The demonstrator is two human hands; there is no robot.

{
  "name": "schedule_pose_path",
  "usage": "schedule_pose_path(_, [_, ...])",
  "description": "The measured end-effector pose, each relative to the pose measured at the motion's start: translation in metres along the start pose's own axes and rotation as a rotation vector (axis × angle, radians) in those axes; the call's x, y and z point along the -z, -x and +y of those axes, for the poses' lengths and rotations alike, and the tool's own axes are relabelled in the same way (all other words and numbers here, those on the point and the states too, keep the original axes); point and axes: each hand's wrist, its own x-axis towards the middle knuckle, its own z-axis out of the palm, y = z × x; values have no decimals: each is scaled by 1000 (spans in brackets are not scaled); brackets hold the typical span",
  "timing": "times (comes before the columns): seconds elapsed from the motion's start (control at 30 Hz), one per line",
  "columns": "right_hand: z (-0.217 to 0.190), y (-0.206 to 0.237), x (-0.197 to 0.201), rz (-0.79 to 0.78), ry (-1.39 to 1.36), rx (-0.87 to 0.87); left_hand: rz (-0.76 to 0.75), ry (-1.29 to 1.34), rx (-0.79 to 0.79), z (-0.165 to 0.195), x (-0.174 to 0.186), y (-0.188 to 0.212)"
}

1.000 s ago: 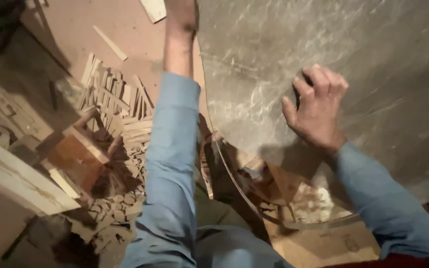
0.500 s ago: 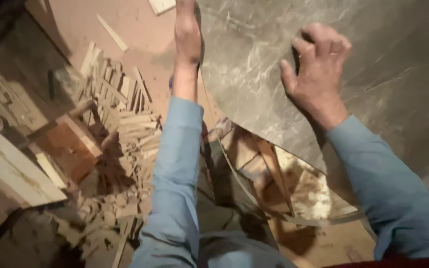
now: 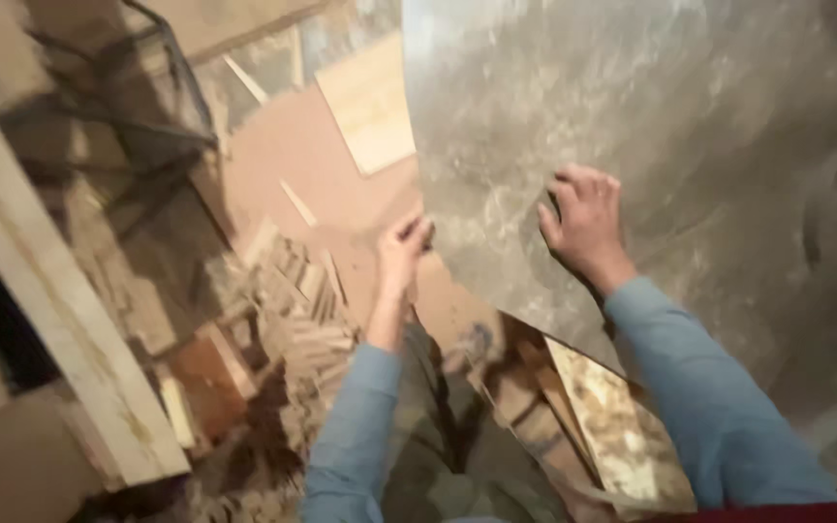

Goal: The person carries and repositions a large irregular stone slab with a curved metal band attached, sliding it across the workshop floor and turning it over by hand. They walk the slab to a new spot, lift and pivot it, and press it flat against the ground.

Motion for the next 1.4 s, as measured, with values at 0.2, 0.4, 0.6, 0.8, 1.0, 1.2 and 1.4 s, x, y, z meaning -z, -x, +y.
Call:
schedule_pose_path(0.2, [-18, -12, 28, -10, 76, -40, -13, 75, 48, 23, -13, 8])
schedule_pose_path(0.4, [-34, -17, 48, 10, 24, -114, -77, 99, 145, 57, -17, 29])
schedule_pose_path(0.6, [-30, -13, 45, 12, 74, -127, -62, -47, 39, 63, -18, 41])
schedule_pose_path(0.8, [-23, -11, 41, -19, 80, -159, -29, 36, 87, 59, -17, 46])
schedule_pose_path(1.0, [-19, -9, 39, -26, 55, -145, -48, 35, 88, 50, -18, 40])
schedule_pose_path(1.2, [-11, 1, 27, -50, 78, -108, -85, 101, 50, 5, -3, 24])
schedule_pose_path(1.4, [-12, 9, 22, -42, -11, -80, -59, 219, 168, -24, 9, 21])
